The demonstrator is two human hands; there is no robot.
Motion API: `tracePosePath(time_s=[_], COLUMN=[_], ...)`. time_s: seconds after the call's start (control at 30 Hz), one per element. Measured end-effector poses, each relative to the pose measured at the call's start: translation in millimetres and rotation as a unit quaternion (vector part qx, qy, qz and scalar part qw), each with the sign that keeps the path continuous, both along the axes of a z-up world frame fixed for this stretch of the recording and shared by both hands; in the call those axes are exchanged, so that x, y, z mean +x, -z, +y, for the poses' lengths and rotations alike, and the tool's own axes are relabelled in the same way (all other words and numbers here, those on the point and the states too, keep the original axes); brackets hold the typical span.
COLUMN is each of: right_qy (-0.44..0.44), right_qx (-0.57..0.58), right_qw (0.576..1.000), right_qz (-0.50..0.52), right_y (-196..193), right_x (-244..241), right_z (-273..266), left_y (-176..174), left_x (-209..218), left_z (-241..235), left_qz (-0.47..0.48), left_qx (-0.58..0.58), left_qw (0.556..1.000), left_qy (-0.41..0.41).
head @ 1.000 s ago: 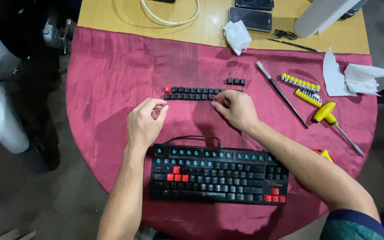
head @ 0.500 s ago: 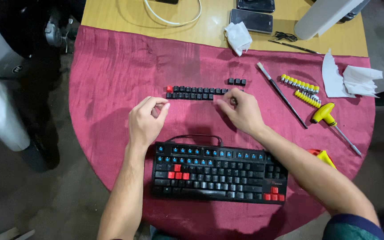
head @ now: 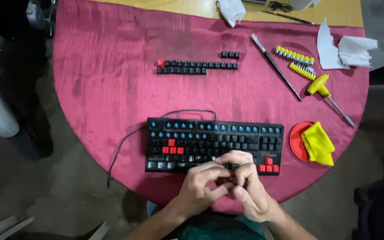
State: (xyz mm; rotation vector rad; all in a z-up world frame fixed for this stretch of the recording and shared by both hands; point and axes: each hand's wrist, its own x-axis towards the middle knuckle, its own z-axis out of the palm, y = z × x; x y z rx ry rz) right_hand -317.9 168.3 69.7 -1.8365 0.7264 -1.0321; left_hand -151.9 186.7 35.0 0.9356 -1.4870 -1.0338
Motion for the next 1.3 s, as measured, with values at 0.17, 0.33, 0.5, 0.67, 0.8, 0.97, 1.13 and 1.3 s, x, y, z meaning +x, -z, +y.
tracePosePath(time_s=[0.17,0.33,0.5,0.67,0.8,0.97,1.13,1.3], right_qy=[0.027,0.115,0.121,0.179,0.183,0.179,0.155,0.142], right_qx=[0.032,-0.032,-0.078,-0.133,-0.146,-0.158,-0.18,-0.201], right_qw=[0.999,0.993,0.989,0.971,0.967,0.962,0.956,0.951], right_qz=[-0.03,-0.001,0.023,0.087,0.1,0.134,0.171,0.188], right_y=[8.3,4.6,3.1,18.1,26.9,28.4,42.6,46.0], right_x=[-10.8,-11.8,-3.7,13.3,18.6,19.7,20.4,20.3], right_z=[12.7,-3.4,-34.9,-58.4,-61.2,-59.9,-59.4,-60.9], left_y=[1.6,-3.5,7.3,2.1,3.0,-7.5,10.4,20.4], left_x=[10.0,17.4,33.5,59.5,72.8,77.8,79.1,74.6], left_z=[5.9,-5.3,-29.9,-51.0,-51.1,-50.0,-52.4,-54.8], left_qz=[-0.036,-0.073,-0.207,-0.374,-0.467,-0.491,-0.53,-0.558], left_qx=[-0.008,-0.04,-0.144,-0.169,-0.12,-0.113,-0.105,-0.119], left_qw=[0.999,0.996,0.965,0.906,0.876,0.863,0.84,0.82], left_qy=[0.015,-0.03,-0.078,-0.098,-0.025,0.014,0.038,0.043])
